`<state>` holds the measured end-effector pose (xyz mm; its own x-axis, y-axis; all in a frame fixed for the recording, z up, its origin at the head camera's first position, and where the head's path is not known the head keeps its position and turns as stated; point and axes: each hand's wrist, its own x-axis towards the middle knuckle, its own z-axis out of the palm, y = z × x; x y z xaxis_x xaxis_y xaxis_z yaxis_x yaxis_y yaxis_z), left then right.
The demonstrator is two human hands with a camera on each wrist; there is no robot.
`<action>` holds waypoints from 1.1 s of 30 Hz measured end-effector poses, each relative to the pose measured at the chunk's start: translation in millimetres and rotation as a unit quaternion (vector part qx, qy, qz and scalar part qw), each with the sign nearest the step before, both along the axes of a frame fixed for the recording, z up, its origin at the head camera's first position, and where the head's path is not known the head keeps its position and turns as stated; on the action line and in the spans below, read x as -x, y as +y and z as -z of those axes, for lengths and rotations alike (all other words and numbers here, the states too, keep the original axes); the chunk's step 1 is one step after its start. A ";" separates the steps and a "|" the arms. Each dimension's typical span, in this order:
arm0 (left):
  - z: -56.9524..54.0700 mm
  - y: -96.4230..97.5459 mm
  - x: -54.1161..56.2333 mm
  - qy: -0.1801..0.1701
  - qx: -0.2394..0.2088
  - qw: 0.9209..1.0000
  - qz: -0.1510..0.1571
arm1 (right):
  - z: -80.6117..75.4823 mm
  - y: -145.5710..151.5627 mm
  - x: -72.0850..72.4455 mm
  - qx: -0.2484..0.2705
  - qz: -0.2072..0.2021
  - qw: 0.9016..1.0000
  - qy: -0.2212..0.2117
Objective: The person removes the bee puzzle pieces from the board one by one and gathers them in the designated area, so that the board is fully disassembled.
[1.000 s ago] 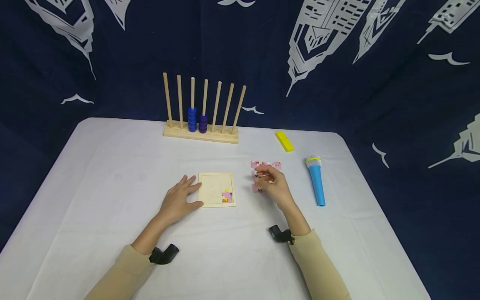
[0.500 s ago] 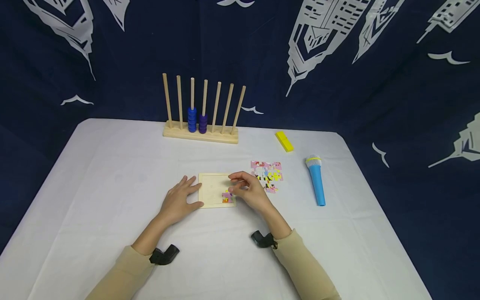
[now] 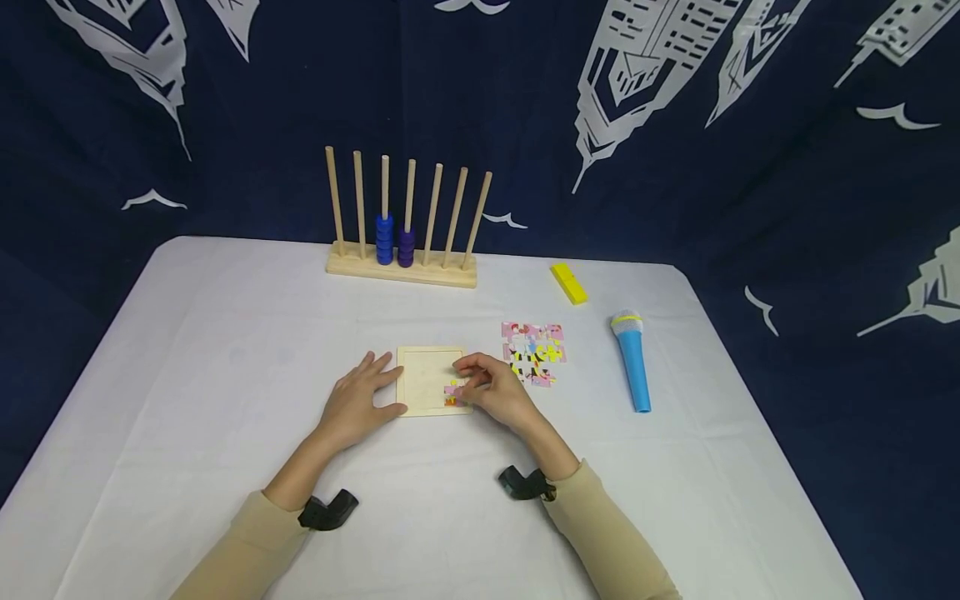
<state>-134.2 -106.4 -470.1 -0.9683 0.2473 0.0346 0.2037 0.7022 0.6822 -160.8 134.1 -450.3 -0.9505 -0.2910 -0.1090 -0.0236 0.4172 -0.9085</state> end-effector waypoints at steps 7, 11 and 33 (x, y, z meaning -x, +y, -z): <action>-1.4 0.2 -0.2 0.003 0.005 1.000 0.000 | 0.8 -0.1 0.1 -0.032 -0.005 0.999 0.019; -1.1 0.6 0.7 0.005 0.011 1.000 0.001 | 2.2 -0.2 -0.4 -0.062 -0.006 0.998 0.033; -1.9 1.8 0.0 -0.007 0.005 1.000 0.000 | 7.3 -2.6 -3.3 -0.139 -0.035 0.984 0.104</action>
